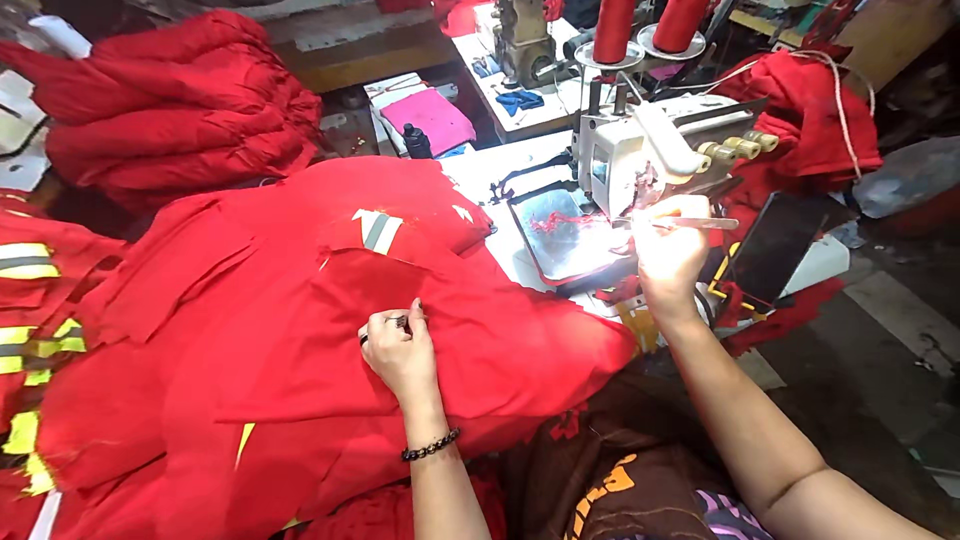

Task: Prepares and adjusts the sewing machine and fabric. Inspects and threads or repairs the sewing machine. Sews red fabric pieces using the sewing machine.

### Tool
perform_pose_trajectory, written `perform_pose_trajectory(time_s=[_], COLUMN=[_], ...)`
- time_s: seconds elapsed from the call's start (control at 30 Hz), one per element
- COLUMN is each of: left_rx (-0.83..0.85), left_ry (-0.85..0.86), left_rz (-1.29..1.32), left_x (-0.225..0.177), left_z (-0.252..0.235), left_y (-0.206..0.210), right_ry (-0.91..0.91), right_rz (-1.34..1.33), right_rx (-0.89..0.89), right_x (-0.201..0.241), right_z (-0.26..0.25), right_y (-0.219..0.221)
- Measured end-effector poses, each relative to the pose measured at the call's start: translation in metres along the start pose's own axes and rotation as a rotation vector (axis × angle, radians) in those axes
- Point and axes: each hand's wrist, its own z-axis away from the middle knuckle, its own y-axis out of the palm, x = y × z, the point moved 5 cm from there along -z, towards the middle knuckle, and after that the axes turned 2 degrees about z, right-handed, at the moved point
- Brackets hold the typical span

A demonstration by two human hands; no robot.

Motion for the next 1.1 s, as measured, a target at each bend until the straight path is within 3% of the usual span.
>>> perform_pose_trajectory(time_s=[0.63, 1.1], left_rx=[0.005, -0.001], left_ry=[-0.002, -0.002], left_rz=[-0.028, -0.02], left_x=[0.0004, 0.0009], left_z=[-0.0005, -0.0004], left_y=[0.001, 0.0013], right_ry=[-0.006, -0.021], right_rz=[0.154, 0.089], right_rx=[-0.014, -0.005], right_x=[0.0027, 0.0031], right_z=[-0.0002, 0.0009], right_y=[0.004, 0.0042])
